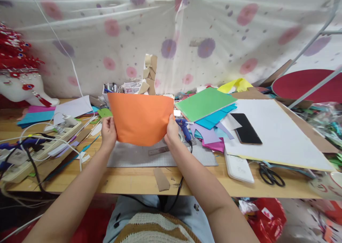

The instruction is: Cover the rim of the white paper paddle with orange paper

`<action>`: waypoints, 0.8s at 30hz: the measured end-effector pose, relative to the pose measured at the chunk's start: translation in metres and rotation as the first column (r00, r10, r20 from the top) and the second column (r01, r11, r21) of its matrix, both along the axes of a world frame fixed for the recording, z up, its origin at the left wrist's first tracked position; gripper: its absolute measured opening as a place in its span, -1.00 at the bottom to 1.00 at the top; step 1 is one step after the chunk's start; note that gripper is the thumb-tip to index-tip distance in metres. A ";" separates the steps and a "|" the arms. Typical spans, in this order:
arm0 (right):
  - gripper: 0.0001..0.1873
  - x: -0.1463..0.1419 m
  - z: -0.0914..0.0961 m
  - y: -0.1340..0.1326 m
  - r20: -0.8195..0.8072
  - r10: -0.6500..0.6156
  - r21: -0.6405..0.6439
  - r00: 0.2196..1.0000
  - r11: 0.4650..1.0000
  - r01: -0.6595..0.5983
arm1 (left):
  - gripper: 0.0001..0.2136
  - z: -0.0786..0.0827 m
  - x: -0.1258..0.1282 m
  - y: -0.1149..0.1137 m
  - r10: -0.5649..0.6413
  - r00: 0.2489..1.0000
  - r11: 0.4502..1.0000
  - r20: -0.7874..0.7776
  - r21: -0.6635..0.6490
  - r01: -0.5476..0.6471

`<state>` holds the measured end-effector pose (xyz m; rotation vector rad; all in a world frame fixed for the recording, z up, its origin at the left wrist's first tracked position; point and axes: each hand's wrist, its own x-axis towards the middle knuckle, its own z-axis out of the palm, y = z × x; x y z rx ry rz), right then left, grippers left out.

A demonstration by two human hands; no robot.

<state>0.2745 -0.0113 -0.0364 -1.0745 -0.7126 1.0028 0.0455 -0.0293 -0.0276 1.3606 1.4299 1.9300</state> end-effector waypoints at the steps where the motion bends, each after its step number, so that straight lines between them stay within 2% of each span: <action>1: -0.52 0.000 0.006 -0.004 -0.046 -0.054 -0.012 0.998 0.999 0.053 | -0.66 0.001 -0.005 -0.001 0.117 0.989 0.993 -0.094 0.031 -0.115; 3: -0.50 0.001 0.016 -0.011 -0.094 -0.148 -0.002 0.985 0.989 0.148 | -0.67 0.001 -0.010 -0.008 0.309 0.935 0.951 -0.174 0.087 -0.298; 4: -0.49 0.001 0.019 -0.013 -0.087 -0.172 0.021 0.981 0.984 0.174 | -0.68 0.000 -0.010 -0.014 0.337 0.927 0.942 -0.164 0.070 -0.330; 5: -0.46 0.002 0.021 -0.015 -0.070 -0.184 0.044 0.980 0.981 0.188 | -0.68 -0.001 -0.008 -0.020 0.303 0.944 0.952 -0.129 0.003 -0.305; 6: -0.44 0.002 0.022 -0.016 -0.054 -0.183 0.070 0.982 0.980 0.187 | -0.68 -0.004 -0.004 -0.027 0.196 0.978 0.972 -0.069 -0.116 -0.203; 7: -0.42 0.001 0.022 -0.017 -0.046 -0.173 0.098 0.984 0.979 0.176 | -0.66 -0.007 0.002 -0.032 0.009 1.000 0.962 0.029 -0.274 -0.001; 8: -0.41 0.001 0.021 -0.017 -0.052 -0.154 0.125 0.987 0.979 0.160 | -0.63 -0.010 0.008 -0.037 -0.148 0.972 0.889 0.183 -0.407 0.211; 9: -0.41 0.000 0.020 -0.017 -0.074 -0.125 0.147 0.989 0.980 0.135 | -0.60 -0.012 0.013 -0.040 -0.252 0.903 0.804 0.348 -0.445 0.395; 10: -0.42 0.000 0.018 -0.017 -0.108 -0.089 0.163 0.990 0.981 0.106 | -0.59 -0.013 0.018 -0.042 -0.319 0.814 0.746 0.485 -0.401 0.531; 11: -0.45 -0.001 0.017 -0.017 -0.146 -0.044 0.177 0.988 0.982 0.070 | -0.59 -0.013 0.022 -0.041 -0.353 0.732 0.732 0.583 -0.316 0.604; 12: -0.47 -0.002 0.016 -0.016 -0.177 0.009 0.187 0.984 0.982 0.024 | -0.61 -0.013 0.024 -0.040 -0.369 0.668 0.747 0.646 -0.221 0.627; 13: -0.49 -0.002 0.015 -0.015 -0.196 0.066 0.193 0.978 0.981 -0.028 | -0.63 -0.011 0.025 -0.038 -0.372 0.629 0.782 0.682 -0.135 0.609; 15: -0.53 -0.003 0.014 -0.012 -0.200 0.183 0.195 0.963 0.970 -0.144 | -0.65 -0.005 0.024 -0.033 -0.343 0.609 0.854 0.715 -0.033 0.520; 18: -0.57 -0.005 0.018 -0.005 -0.157 0.297 0.128 0.942 0.952 -0.279 | -0.65 0.004 0.020 -0.027 -0.286 0.652 0.928 0.702 0.032 0.372; 21: -0.54 -0.008 0.026 0.001 -0.066 0.368 -0.041 0.928 0.928 -0.371 | -0.64 0.014 0.014 -0.026 -0.214 0.776 0.977 0.594 0.122 0.176; 23: -0.47 -0.011 0.032 0.001 -0.041 0.406 -0.108 0.913 0.907 -0.408 | -0.66 0.019 0.007 -0.029 -0.063 0.894 0.984 0.444 0.175 -0.018; 24: -0.44 -0.012 0.036 -0.002 -0.059 0.430 -0.102 0.901 0.895 -0.434 | -0.68 0.020 0.004 -0.032 0.044 0.942 0.974 0.334 0.194 -0.114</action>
